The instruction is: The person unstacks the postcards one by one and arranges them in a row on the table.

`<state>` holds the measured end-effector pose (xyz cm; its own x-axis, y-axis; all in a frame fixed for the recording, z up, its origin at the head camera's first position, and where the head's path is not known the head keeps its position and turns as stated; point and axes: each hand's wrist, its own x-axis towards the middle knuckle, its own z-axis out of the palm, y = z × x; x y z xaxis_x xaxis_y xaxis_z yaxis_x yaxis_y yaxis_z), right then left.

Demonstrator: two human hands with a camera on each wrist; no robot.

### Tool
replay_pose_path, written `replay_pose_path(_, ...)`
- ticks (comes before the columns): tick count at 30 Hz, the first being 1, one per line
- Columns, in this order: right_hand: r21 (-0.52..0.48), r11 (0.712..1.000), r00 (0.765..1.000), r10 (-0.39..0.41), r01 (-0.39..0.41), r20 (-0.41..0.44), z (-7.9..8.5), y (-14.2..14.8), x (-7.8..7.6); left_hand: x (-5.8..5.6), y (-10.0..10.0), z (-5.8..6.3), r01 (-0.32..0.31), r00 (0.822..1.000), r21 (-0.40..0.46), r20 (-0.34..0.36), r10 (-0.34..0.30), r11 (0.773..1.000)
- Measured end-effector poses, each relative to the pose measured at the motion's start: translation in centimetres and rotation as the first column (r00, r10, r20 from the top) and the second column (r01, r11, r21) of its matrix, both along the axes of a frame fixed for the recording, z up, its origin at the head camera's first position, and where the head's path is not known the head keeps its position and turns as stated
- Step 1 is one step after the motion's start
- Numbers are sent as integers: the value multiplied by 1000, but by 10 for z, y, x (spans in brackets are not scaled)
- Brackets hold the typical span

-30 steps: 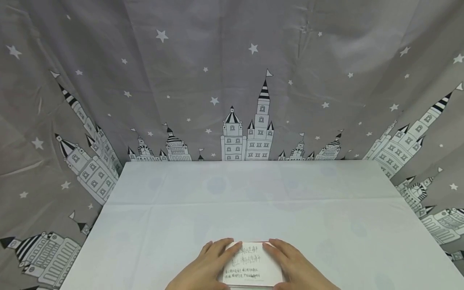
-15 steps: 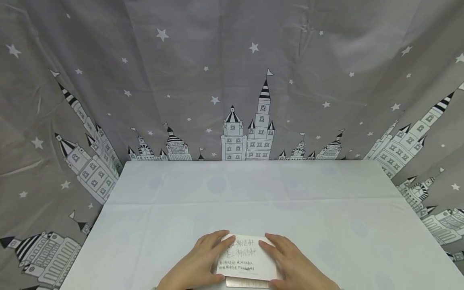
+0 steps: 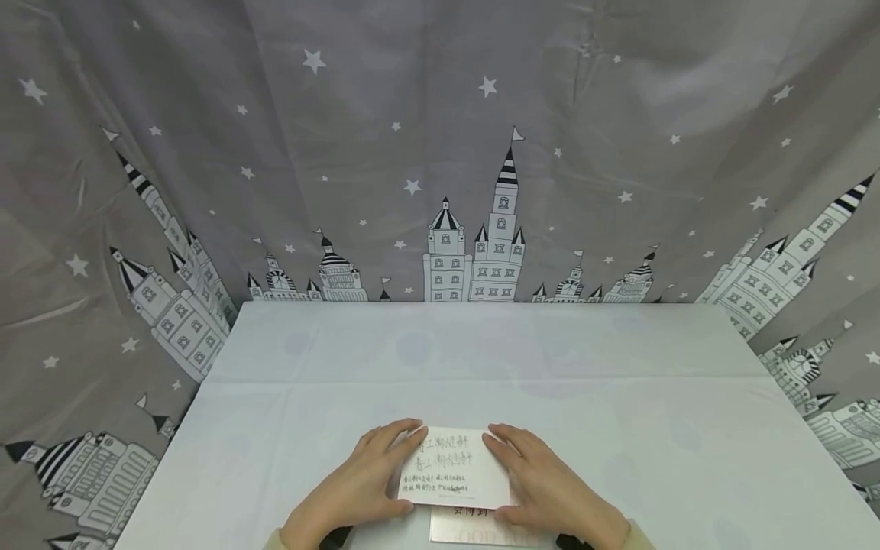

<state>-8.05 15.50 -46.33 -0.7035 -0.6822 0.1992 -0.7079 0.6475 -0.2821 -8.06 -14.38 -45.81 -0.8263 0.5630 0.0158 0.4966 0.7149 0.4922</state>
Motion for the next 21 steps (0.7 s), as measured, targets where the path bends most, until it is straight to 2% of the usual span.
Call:
replay_pose_path(6, 35, 999, 999, -19, 18, 49, 4, -9, -7, -6, -6, 2, -20, 1000, 22, 3, 20, 1000)
replay_pose_path(14, 30, 1000, 997, -8, 6, 71, 10, -21, -21, -16, -19, 5, -41, 999, 20, -36, 41, 999)
replay_pose_path(21, 46, 999, 999, 11, -13, 32, 12, -32, -33, -21, -28, 6, -63, 996, 25, -55, 64, 998)
